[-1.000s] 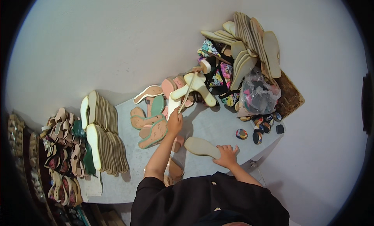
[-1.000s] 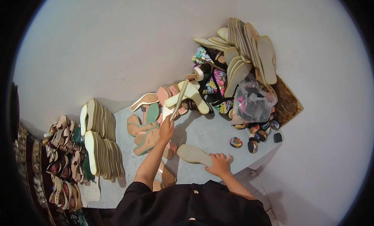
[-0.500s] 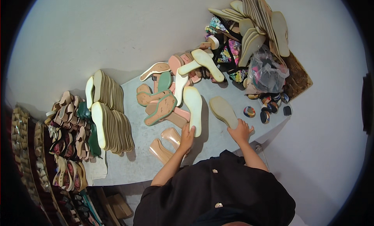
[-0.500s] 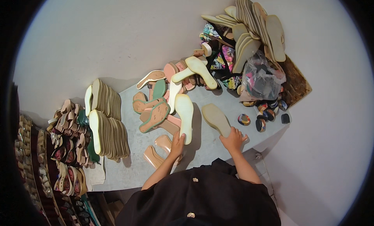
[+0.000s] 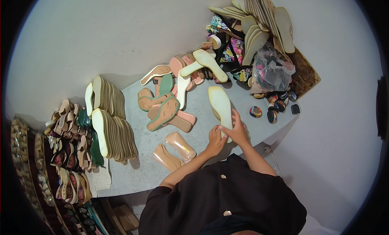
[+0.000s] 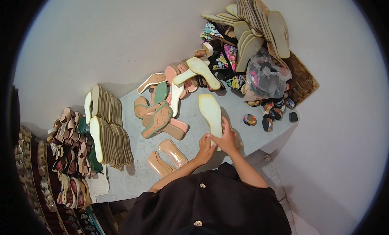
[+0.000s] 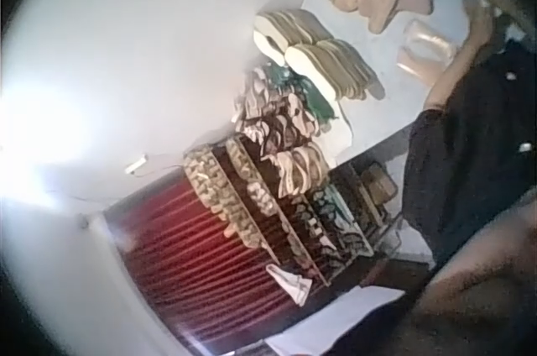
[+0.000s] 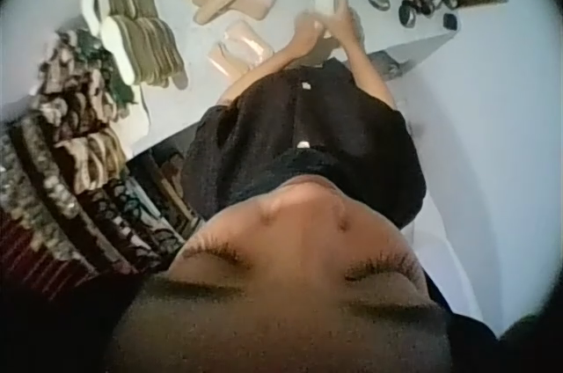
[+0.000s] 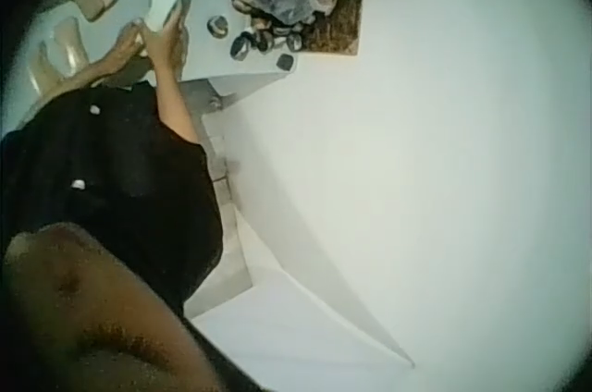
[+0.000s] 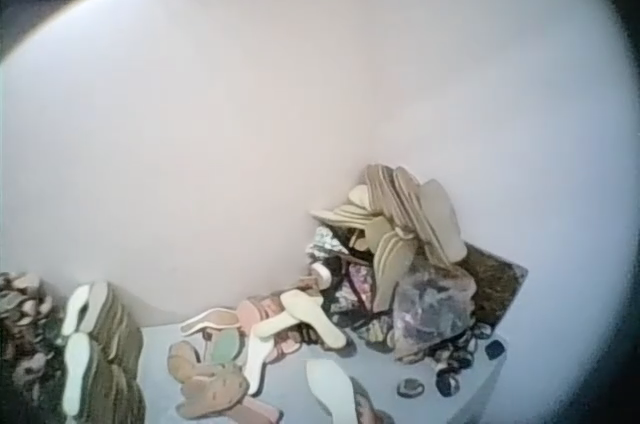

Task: Sorting and stacking various shoe insoles on a workshop table.

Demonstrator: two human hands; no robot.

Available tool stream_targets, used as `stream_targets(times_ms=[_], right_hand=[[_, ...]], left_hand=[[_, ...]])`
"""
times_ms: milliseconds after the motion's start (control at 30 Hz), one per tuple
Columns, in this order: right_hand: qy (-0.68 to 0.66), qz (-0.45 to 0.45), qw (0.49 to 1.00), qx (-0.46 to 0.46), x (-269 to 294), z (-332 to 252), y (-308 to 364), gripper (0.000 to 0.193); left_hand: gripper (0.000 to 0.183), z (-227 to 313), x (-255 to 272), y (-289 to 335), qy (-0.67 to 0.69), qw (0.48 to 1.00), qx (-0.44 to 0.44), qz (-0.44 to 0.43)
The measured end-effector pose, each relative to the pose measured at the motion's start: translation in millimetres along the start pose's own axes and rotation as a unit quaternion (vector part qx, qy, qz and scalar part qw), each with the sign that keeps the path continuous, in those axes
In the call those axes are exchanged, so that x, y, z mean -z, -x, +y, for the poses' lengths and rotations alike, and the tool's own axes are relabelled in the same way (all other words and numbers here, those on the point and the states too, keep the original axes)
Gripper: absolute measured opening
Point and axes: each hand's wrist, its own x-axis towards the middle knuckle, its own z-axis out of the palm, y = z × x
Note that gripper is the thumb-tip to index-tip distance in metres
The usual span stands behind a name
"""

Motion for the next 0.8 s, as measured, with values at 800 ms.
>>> stream_targets(times_ms=[800], right_hand=[[0.232,-0.016,0.969,0.077,18,46,-2,0.061]], left_hand=[[0.025,-17,39,1,-0.052,0.990,0.072,0.105]])
